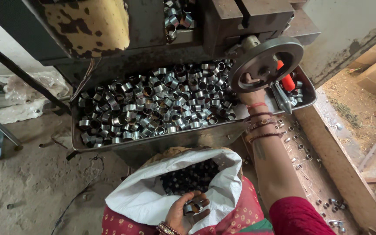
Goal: The person handles small metal cylindrical parts from a metal tray and a machine, placing them into a white bag on their lap.
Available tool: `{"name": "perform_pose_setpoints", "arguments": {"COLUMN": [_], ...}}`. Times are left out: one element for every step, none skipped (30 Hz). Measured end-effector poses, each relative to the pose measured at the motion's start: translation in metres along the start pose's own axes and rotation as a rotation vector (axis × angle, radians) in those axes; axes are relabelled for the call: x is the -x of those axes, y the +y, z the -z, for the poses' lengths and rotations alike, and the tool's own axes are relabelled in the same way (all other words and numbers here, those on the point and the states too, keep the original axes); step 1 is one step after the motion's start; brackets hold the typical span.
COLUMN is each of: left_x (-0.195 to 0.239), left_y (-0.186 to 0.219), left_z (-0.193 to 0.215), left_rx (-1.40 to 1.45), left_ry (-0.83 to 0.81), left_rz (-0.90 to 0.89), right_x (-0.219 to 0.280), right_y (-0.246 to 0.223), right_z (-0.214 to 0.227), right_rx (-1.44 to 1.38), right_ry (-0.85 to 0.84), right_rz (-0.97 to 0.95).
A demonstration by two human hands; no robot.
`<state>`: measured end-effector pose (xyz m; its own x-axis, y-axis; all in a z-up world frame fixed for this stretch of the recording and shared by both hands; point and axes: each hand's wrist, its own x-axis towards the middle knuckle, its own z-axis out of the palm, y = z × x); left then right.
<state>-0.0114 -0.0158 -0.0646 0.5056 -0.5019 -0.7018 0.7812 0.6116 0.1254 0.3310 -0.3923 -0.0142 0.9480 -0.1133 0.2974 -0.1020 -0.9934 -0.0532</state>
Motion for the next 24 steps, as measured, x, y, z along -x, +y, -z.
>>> {"name": "perform_pose_setpoints", "arguments": {"left_x": [0.0, 0.001, 0.003, 0.006, 0.008, 0.012, 0.014, 0.017, 0.02, 0.022, 0.025, 0.028, 0.03, 0.033, 0.035, 0.037, 0.039, 0.04, 0.042, 0.043, 0.045, 0.048, 0.05, 0.051], "left_y": [0.0, -0.001, -0.003, -0.004, -0.003, -0.003, -0.003, -0.004, -0.005, -0.005, -0.006, -0.007, -0.007, -0.009, -0.01, -0.008, -0.008, -0.007, -0.006, -0.005, -0.003, -0.002, -0.002, 0.0], "left_z": [-0.002, -0.004, -0.006, -0.007, -0.008, -0.009, -0.011, -0.013, -0.014, -0.014, -0.014, -0.014, -0.014, -0.014, -0.014, -0.013, -0.012, -0.011, -0.009, -0.008, -0.008, -0.009, -0.011, -0.013], "left_rx": [0.001, 0.003, 0.006, 0.012, 0.016, 0.019, 0.014, 0.009, 0.004, 0.003, 0.001, -0.001, -0.007, -0.013, -0.016, -0.006, 0.006, 0.017, 0.027, 0.036, 0.043, 0.047, 0.052, 0.057], "left_ry": [0.011, 0.021, 0.033, 0.025, 0.017, 0.009, 0.005, 0.001, -0.001, -0.009, -0.015, -0.021, -0.014, -0.007, 0.003, -0.002, -0.004, -0.006, -0.025, -0.043, -0.063, -0.071, -0.083, -0.095], "left_rz": [0.001, 0.002, 0.004, 0.007, 0.009, 0.01, 0.001, -0.008, -0.017, -0.02, -0.022, -0.024, -0.028, -0.032, -0.037, -0.044, -0.048, -0.052, -0.069, -0.086, -0.102, -0.118, -0.134, -0.151], "right_x": [0.004, 0.006, 0.01, 0.014, 0.017, 0.023, 0.029, 0.034, 0.038, 0.04, 0.041, 0.043, 0.039, 0.037, 0.035, 0.032, 0.031, 0.028, 0.025, 0.02, 0.015, 0.013, 0.018, 0.032], "right_y": [0.0, -0.004, -0.008, -0.01, -0.013, -0.014, -0.017, -0.017, -0.017, -0.016, -0.016, -0.017, -0.018, -0.019, -0.021, -0.022, -0.021, -0.018, -0.013, -0.008, -0.004, -0.005, -0.005, -0.006], "right_z": [0.003, 0.005, 0.005, 0.005, 0.005, 0.004, 0.001, -0.002, -0.005, -0.007, -0.009, -0.011, -0.009, -0.007, -0.004, -0.002, 0.001, 0.005, 0.009, 0.015, 0.022, 0.027, 0.032, 0.048], "right_rx": [0.045, 0.015, -0.015, -0.045, 0.023, 0.05, 0.066, 0.077, 0.084, 0.096, 0.116, 0.13, 0.146, 0.15, 0.143, 0.041, -0.008, -0.057, -0.106, -0.174, -0.242, -0.31, -0.755, -1.198], "right_ry": [0.007, 0.053, 0.097, 0.141, -0.02, -0.082, -0.104, -0.109, -0.105, -0.097, -0.095, -0.094, -0.09, -0.094, -0.094, -0.121, -0.103, -0.085, -0.069, -0.033, 0.005, 0.043, 0.038, 0.03], "right_rz": [0.017, 0.018, 0.019, 0.021, -0.086, -0.133, -0.157, -0.169, -0.164, -0.153, -0.14, -0.125, -0.129, -0.148, -0.171, -0.273, -0.32, -0.368, -0.419, -0.423, -0.43, -0.436, -0.388, -0.322]}}
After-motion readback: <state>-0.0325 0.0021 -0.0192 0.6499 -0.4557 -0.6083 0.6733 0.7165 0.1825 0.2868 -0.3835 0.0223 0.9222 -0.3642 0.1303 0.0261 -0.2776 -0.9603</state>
